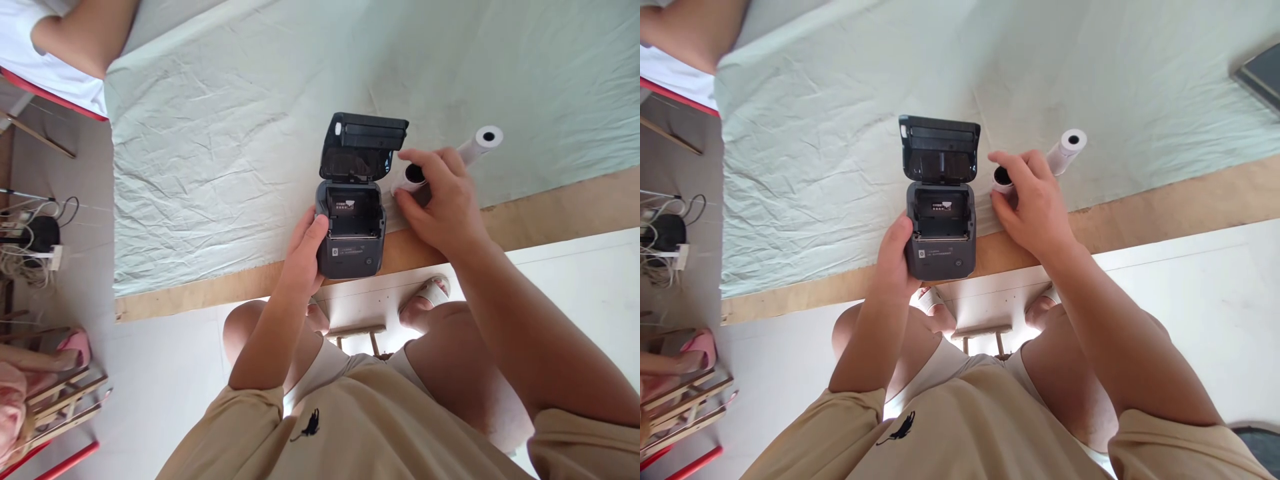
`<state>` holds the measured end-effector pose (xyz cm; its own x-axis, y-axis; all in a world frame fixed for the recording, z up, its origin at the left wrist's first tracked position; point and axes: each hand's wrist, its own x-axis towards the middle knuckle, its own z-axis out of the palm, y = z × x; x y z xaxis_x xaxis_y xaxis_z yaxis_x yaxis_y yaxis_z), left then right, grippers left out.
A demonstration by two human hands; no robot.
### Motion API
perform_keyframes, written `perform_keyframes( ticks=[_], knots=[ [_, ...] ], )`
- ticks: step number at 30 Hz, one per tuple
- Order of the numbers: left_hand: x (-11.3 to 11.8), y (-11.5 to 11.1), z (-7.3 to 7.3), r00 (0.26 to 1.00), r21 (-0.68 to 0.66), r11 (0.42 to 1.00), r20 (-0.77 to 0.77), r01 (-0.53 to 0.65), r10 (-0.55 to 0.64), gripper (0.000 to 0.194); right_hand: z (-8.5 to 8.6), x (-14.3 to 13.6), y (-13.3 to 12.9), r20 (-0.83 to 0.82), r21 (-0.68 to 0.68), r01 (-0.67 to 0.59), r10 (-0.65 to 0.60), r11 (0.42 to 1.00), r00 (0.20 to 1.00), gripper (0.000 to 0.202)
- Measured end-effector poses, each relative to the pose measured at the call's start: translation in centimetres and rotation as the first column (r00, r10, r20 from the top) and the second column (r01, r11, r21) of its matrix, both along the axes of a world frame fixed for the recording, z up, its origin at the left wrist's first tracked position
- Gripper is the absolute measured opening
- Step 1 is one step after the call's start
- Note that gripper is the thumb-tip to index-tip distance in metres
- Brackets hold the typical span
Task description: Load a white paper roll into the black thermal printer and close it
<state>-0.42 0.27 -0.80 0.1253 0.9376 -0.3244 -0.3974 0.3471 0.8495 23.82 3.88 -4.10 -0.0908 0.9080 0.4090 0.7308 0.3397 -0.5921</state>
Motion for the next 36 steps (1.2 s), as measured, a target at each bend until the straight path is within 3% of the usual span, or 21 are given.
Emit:
perform_keyframes(
  ticks=[3,8,12,14,17,21,25,29,32,34,36],
  knots=[
    [0.1,0.0,0.2,1.000,-0.022,1.000,-0.004,-0.003,0.002,0.052,-0.2,-0.2,-0.1,0.014,0.016,-0.014,0.014,1.000,1.000,0.065],
    [0.2,-0.1,0.4,1.000,-0.034,0.999,-0.019,-0.015,0.015,0.054,-0.1,0.3,0.1,0.041,0.080,-0.002,-0.002,0.997,0.999,0.060],
    [0.0,0.0,0.4,1.000,-0.026,1.000,-0.022,0.006,-0.007,0.058,2.4,-0.8,-1.0,-0.087,0.255,0.006,0.017,0.967,0.996,0.068],
    [0.0,0.0,0.3,0.999,-0.009,0.999,-0.032,0.032,-0.032,0.064,4.0,-2.3,-1.7,-0.106,0.280,-0.035,0.067,0.960,0.992,0.055],
    [0.1,-0.1,0.4,0.998,0.007,0.999,-0.040,0.048,-0.048,0.068,5.2,-4.4,-2.2,0.040,0.337,-0.114,0.107,0.934,0.993,0.032],
    [0.2,-0.2,0.5,0.998,0.001,0.998,-0.024,0.063,-0.063,0.064,4.7,-5.2,-1.7,0.089,0.295,-0.146,0.125,0.944,0.988,0.029],
    [0.1,-0.2,0.2,1.000,0.069,0.998,-0.003,-0.009,0.009,0.072,4.2,-5.1,-1.9,0.060,0.309,-0.208,0.200,0.928,0.978,0.020],
    [-0.3,-0.3,-0.2,0.998,0.109,0.993,-0.045,0.047,-0.042,0.084,4.3,-5.2,-2.8,0.007,0.183,-0.323,0.327,0.929,0.945,0.015],
    [-0.5,-0.3,-0.2,0.993,0.080,0.994,-0.095,0.073,-0.065,0.094,4.2,-4.8,-2.8,-0.135,0.198,-0.212,0.241,0.957,0.961,0.013],
    [-0.5,-0.5,0.0,0.993,0.083,0.994,-0.098,0.074,-0.065,0.099,3.9,-4.4,-2.5,-0.232,0.183,-0.059,0.101,0.981,0.967,0.031],
    [-0.5,-0.6,0.1,0.992,0.090,0.993,-0.110,0.077,-0.067,0.105,3.5,-3.9,-2.0,-0.280,0.131,-0.021,0.057,0.991,0.958,0.053]
  ],
)
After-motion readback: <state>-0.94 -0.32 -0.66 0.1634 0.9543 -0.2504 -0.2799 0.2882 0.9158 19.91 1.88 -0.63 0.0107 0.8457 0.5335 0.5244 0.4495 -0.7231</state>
